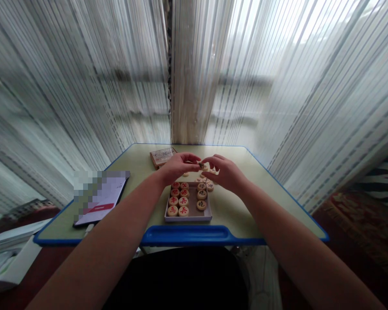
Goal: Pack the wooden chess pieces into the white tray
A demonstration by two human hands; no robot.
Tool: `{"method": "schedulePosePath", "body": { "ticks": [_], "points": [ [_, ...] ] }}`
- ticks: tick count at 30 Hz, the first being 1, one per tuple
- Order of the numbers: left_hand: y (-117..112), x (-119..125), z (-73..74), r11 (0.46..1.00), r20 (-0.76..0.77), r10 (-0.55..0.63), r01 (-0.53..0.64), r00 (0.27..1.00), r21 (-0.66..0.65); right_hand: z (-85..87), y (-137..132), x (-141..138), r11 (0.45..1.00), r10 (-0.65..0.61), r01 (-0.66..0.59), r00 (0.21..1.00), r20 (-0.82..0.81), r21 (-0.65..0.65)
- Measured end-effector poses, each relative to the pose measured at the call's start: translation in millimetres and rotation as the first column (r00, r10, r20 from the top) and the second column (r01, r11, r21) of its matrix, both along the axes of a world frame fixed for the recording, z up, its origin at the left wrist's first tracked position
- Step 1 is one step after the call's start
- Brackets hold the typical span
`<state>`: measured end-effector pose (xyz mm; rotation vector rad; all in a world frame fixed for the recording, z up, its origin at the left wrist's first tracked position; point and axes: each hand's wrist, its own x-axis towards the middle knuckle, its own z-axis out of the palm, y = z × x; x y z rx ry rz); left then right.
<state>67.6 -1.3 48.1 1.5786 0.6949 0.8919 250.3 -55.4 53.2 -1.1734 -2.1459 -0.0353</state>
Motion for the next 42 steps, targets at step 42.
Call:
{"method": "schedulePosePath", "body": {
  "ticks": [42],
  "points": [
    [11.3, -2.2, -9.3, 0.986, -0.266, 0.103, -0.062, 0.959, 0.156, 21.1, -41.7, -25.1, 0.882, 0.327, -0.191, 0.907, 0.267, -0.430]
  ]
}}
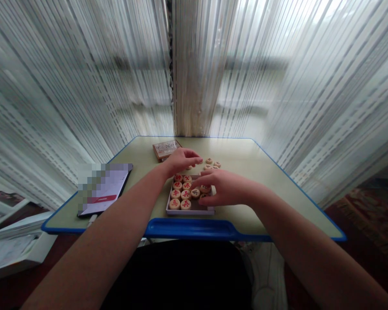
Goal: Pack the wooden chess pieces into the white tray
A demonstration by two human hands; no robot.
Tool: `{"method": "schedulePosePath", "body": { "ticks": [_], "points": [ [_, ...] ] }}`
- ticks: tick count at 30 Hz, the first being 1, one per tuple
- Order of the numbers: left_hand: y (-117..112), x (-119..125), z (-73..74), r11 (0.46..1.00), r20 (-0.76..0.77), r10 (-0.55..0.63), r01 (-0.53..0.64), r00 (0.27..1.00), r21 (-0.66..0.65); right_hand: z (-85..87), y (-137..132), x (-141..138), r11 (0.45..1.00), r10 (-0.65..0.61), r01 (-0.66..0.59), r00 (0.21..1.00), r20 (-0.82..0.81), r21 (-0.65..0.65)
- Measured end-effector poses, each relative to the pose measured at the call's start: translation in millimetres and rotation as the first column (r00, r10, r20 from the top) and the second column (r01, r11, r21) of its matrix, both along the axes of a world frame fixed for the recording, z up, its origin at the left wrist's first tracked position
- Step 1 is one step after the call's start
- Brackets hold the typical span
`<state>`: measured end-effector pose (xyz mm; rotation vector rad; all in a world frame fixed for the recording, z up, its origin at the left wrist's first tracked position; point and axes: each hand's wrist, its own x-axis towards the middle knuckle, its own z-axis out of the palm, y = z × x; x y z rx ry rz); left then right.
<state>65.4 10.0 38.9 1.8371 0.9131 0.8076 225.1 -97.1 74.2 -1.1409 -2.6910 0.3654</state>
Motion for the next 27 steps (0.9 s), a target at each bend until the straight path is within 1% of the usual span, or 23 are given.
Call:
{"method": "schedulePosePath", "body": {
  "ticks": [3, 6, 10, 12, 17, 20, 22, 27],
  "points": [
    [-1.0, -0.1, 1.2, 1.000, -0.011, 0.009, -0.009, 1.000, 0.005, -3.7, 0.8, -3.2, 0.999, 0.040, -0.040, 0.999, -0.014, 0.027],
    [-1.5, 0.0, 1.9, 1.000, -0.016, 0.011, -0.011, 1.000, 0.009, -7.6, 1.7, -6.0, 0.998, 0.018, -0.017, 1.000, -0.006, 0.063],
    [-0.8, 0.4, 1.3, 1.000, -0.017, 0.010, -0.009, 1.000, 0.025, -10.7, 2.4, -9.4, 0.989, -0.029, 0.026, 0.999, 0.019, 0.147],
    [0.1, 0.3, 0.4, 1.000, -0.012, 0.000, 0.000, 1.000, 0.026, -12.6, 3.1, -10.8, 0.986, -0.031, 0.025, 0.999, 0.034, 0.166],
    [2.2, -0.6, -1.4, 0.999, -0.010, -0.023, 0.023, 1.000, 0.032, -18.8, 5.6, -13.9, 0.986, -0.034, 0.027, 0.999, 0.037, 0.162],
    [1.9, -0.7, -0.9, 0.999, -0.018, -0.020, 0.021, 1.000, 0.034, -19.4, 5.3, -14.4, 0.988, -0.037, 0.033, 0.999, 0.024, 0.150],
    [1.1, -0.6, -0.3, 0.999, -0.019, -0.017, 0.018, 1.000, 0.033, -16.4, 4.2, -12.3, 0.991, -0.045, 0.046, 0.999, -0.006, 0.127],
    [0.3, -1.8, 0.0, 0.999, -0.040, -0.010, 0.012, 0.999, 0.035, -1.5, 3.3, 2.8, 0.997, -0.066, 0.067, 0.997, -0.045, 0.037]
  ]
}}
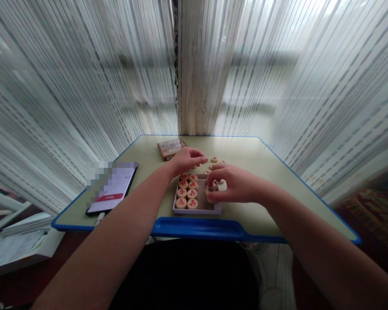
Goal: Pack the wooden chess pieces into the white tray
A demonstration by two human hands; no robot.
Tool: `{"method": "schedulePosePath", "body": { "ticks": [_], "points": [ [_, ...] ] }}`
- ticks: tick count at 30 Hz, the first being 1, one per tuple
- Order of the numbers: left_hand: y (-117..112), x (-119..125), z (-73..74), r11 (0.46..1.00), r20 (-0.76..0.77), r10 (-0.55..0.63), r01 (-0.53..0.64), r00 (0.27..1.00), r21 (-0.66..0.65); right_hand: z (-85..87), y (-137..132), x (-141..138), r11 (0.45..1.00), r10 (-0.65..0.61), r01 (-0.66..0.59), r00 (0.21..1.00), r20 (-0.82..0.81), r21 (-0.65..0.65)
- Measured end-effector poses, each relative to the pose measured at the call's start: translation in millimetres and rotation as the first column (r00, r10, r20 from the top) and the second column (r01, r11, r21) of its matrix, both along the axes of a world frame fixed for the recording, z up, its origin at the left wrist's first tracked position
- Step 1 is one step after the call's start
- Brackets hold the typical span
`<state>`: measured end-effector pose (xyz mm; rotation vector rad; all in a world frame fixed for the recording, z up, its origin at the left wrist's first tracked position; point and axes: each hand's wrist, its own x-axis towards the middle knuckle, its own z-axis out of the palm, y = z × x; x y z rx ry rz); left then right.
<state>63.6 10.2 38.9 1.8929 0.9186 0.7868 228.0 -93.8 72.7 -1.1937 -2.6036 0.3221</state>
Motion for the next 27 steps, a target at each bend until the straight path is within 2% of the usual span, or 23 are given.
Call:
{"method": "schedulePosePath", "body": {
  "ticks": [4, 13, 17, 21, 27],
  "points": [
    [0.0, -0.8, -0.1, 1.000, 0.030, 0.012, -0.012, 0.999, 0.000, 3.4, -0.2, 5.2, 1.000, -0.007, 0.007, 0.999, 0.031, -0.026],
    [-0.9, 0.4, 0.6, 1.000, -0.007, 0.026, -0.026, 1.000, 0.014, -2.9, -8.5, -6.7, 0.988, -0.069, 0.041, 0.981, 0.183, 0.151],
    [0.4, 1.2, -0.1, 1.000, -0.006, 0.020, -0.020, 1.000, 0.022, 0.4, -9.4, -5.3, 0.985, -0.095, 0.060, 0.972, 0.217, 0.163],
    [0.1, 1.7, -0.1, 0.999, -0.020, 0.010, -0.009, 1.000, 0.047, 4.4, -11.7, -3.4, 0.987, -0.092, 0.064, 0.978, 0.189, 0.147],
    [-2.4, 1.9, 0.7, 0.999, -0.029, 0.013, -0.012, 0.999, 0.046, 0.5, -10.8, -0.5, 0.996, 0.029, -0.035, 0.997, 0.075, 0.082]
  ]
}}
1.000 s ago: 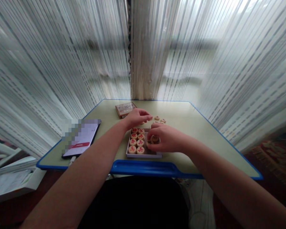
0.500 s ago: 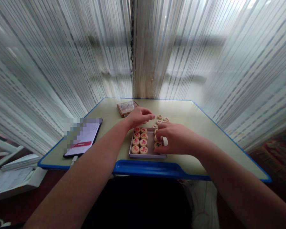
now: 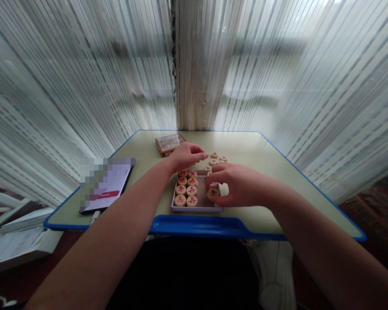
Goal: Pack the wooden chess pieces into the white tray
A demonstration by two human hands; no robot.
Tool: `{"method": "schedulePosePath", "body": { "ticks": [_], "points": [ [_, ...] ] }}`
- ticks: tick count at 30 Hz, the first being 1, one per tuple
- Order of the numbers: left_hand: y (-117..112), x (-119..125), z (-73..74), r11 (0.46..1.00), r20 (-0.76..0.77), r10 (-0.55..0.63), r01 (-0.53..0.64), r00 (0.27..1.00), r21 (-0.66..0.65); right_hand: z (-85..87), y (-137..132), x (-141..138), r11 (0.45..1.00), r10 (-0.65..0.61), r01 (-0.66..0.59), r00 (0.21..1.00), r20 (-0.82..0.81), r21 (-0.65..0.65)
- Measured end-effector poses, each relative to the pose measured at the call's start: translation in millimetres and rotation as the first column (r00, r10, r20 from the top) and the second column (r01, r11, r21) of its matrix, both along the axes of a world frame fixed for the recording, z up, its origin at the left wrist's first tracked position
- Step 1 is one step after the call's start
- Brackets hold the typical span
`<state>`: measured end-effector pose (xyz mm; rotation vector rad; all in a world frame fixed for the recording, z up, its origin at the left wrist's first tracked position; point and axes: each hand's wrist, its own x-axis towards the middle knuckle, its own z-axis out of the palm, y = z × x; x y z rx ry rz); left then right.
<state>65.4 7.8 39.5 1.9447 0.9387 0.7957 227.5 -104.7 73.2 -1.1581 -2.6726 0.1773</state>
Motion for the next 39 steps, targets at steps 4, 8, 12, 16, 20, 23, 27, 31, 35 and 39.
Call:
{"method": "schedulePosePath", "body": {
  "ticks": [4, 8, 12, 16, 20, 23, 27, 31, 35, 39],
  "points": [
    [-1.2, -0.2, 0.9, 0.999, 0.035, -0.004, 0.005, 0.999, -0.035, -3.7, 2.8, -0.4, 1.000, 0.009, -0.009, 1.000, 0.002, -0.028],
    [0.4, -1.4, 0.8, 1.000, 0.028, 0.011, -0.011, 1.000, -0.020, -1.8, 3.0, -1.6, 0.999, 0.009, -0.009, 1.000, -0.008, -0.035],
    [5.5, -2.5, -3.1, 1.000, 0.015, 0.015, -0.015, 1.000, -0.001, 0.9, 10.3, 3.2, 1.000, 0.012, -0.011, 0.997, -0.071, 0.017],
    [10.0, -4.2, -9.2, 0.999, -0.015, 0.040, -0.040, 0.999, 0.001, -5.2, 32.6, 19.7, 0.941, -0.206, 0.266, 0.942, -0.266, 0.210],
    [14.0, -8.0, -14.1, 0.991, -0.032, 0.131, -0.130, 0.991, 0.039, -19.2, 55.7, 38.8, 0.841, -0.393, 0.480, 0.859, -0.330, 0.249],
    [16.3, -11.3, -15.7, 0.978, -0.065, 0.191, -0.183, 0.980, 0.104, -31.4, 65.7, 45.5, 0.827, -0.467, 0.525, 0.841, -0.272, 0.201],
    [16.8, -12.9, -16.6, 0.973, -0.125, 0.195, -0.176, 0.973, 0.148, -45.6, 75.3, 47.1, 0.881, -0.411, 0.450, 0.881, -0.235, 0.147],
    [18.0, -12.7, -17.8, 0.976, -0.170, 0.186, -0.162, 0.968, 0.147, -55.1, 86.0, 50.6, 0.896, -0.393, 0.432, 0.879, -0.271, 0.104],
    [22.0, -13.3, -19.7, 0.976, -0.186, 0.190, -0.166, 0.964, 0.138, -58.5, 90.9, 52.1, 0.929, -0.354, 0.369, 0.901, -0.251, 0.014],
    [26.0, -13.6, -22.9, 0.986, -0.187, 0.141, -0.121, 0.972, 0.113, -57.4, 88.7, 48.7, 0.945, -0.328, 0.325, 0.924, -0.199, -0.048]
  ]
}}
